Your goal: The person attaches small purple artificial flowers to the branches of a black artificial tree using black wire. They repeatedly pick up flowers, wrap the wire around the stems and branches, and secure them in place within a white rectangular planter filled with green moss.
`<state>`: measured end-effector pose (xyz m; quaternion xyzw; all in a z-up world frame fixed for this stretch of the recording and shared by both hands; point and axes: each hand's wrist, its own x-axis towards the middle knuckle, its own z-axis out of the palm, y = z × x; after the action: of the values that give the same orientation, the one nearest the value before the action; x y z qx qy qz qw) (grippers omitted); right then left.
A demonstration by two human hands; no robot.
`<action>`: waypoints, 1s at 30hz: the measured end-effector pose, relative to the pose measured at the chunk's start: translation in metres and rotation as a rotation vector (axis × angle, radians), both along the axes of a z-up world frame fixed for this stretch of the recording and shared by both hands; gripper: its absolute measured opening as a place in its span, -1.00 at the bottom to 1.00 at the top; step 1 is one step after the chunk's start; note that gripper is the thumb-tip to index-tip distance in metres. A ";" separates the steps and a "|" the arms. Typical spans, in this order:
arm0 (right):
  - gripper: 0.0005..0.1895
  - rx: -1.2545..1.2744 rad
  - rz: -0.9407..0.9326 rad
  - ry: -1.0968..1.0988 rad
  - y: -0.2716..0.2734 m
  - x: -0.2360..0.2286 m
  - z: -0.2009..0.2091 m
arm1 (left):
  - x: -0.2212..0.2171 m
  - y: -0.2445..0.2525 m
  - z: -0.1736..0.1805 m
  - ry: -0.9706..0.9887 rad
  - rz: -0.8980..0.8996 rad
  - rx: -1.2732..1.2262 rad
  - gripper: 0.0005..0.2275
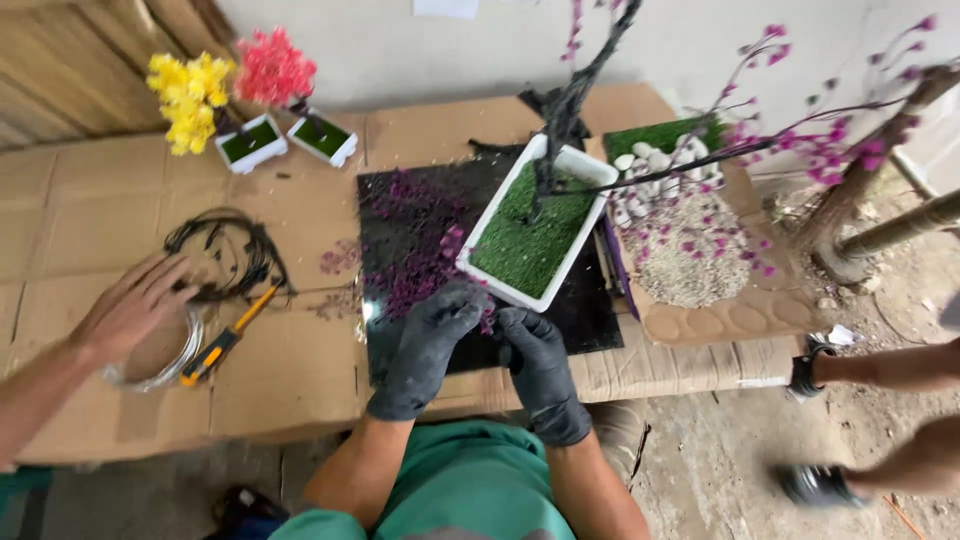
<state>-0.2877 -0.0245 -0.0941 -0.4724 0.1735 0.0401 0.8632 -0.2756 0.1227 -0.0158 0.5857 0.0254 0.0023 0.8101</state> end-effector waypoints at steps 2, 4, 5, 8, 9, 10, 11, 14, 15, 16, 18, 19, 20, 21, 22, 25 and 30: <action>-0.87 0.027 0.036 -0.002 0.000 0.000 -0.010 | 0.003 -0.004 -0.004 -0.003 0.021 0.001 -0.85; -0.87 0.049 0.067 -0.004 0.000 -0.002 -0.017 | 0.003 -0.007 -0.013 -0.006 0.036 -0.003 -0.84; -0.88 0.051 0.080 0.009 0.000 -0.004 -0.017 | 0.002 -0.008 -0.018 -0.011 0.030 0.000 -0.83; -0.89 0.098 0.110 0.022 0.003 -0.005 -0.009 | 0.002 -0.007 -0.016 -0.017 -0.003 0.034 -0.87; -0.88 0.147 0.121 0.026 0.005 -0.006 -0.005 | 0.001 -0.006 -0.014 -0.013 -0.036 0.065 -0.91; -0.88 0.144 0.122 0.029 0.004 -0.007 -0.006 | 0.000 -0.006 -0.018 -0.011 -0.035 0.062 -0.91; -0.88 0.151 0.133 0.024 0.004 -0.007 -0.006 | 0.001 -0.005 -0.021 -0.030 -0.051 0.068 -0.93; -0.87 0.133 0.147 0.018 0.005 -0.006 -0.013 | 0.001 -0.001 -0.028 -0.062 -0.085 0.107 -0.93; -0.87 0.111 0.146 0.018 0.005 -0.005 -0.017 | 0.002 0.000 -0.029 -0.075 -0.104 0.143 -0.92; -0.87 0.108 0.137 0.012 0.005 -0.005 -0.020 | 0.001 0.001 -0.026 -0.081 -0.113 0.141 -0.92; -0.89 0.043 0.154 -0.005 0.004 -0.005 -0.026 | 0.001 0.003 -0.019 -0.105 -0.138 0.097 -0.94; -0.89 0.042 0.140 -0.014 0.004 -0.005 -0.016 | 0.001 0.003 -0.014 -0.114 -0.153 0.097 -0.94; -0.87 0.039 0.158 -0.009 0.003 -0.006 -0.006 | 0.001 0.004 -0.008 -0.117 -0.177 0.055 -0.96; -0.85 0.036 0.178 -0.004 0.003 -0.006 0.004 | 0.001 0.005 -0.003 -0.120 -0.201 0.014 -0.97; -0.85 0.036 0.165 -0.014 0.003 -0.006 0.005 | 0.002 0.004 -0.002 -0.130 -0.214 0.015 -0.97; -0.84 0.026 0.180 -0.021 0.004 -0.004 0.012 | 0.005 0.006 -0.003 -0.158 -0.239 -0.028 -0.95; -0.85 0.017 0.242 -0.023 0.004 -0.004 0.038 | 0.013 0.011 -0.009 -0.179 -0.295 -0.076 -0.99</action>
<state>-0.2920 -0.0202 -0.0559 -0.4829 0.1049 0.1401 0.8580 -0.2626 0.1335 -0.0252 0.5493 -0.1331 -0.0652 0.8224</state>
